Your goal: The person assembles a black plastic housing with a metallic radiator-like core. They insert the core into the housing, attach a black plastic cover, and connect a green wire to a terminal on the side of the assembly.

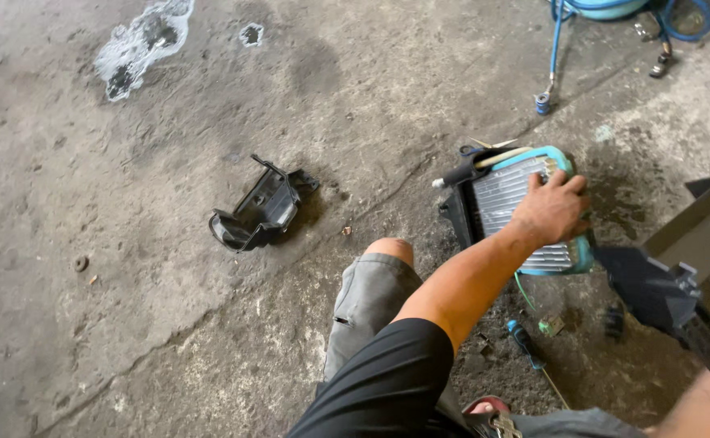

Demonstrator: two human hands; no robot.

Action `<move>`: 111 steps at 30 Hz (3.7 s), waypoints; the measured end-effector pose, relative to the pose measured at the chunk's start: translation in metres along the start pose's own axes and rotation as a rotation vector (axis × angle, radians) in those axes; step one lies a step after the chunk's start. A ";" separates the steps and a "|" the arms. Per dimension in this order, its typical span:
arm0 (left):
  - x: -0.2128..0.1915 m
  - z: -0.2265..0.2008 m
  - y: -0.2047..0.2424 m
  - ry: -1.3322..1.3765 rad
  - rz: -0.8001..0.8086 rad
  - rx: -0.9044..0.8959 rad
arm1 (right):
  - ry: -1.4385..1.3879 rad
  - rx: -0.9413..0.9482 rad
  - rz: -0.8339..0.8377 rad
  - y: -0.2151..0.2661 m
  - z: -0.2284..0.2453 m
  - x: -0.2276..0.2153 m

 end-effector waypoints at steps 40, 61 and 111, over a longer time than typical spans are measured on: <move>-0.006 0.010 -0.015 -0.004 -0.074 0.147 | 0.240 -1.086 0.601 0.224 0.129 0.097; -0.003 0.027 0.011 0.090 -0.167 0.216 | 1.131 -1.183 -0.114 0.199 0.201 0.213; 0.006 0.021 0.051 0.161 -0.375 0.113 | 0.686 0.070 0.173 0.004 -0.161 -0.078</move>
Point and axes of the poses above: each hand's wrist, its own y-axis away from the middle knuckle, its own x-axis out of the palm, z = x × y, the point moved 7 cm from there along -y, towards the middle knuckle, and after that the axes turned 4 degrees about z, right-handed, at the moved point
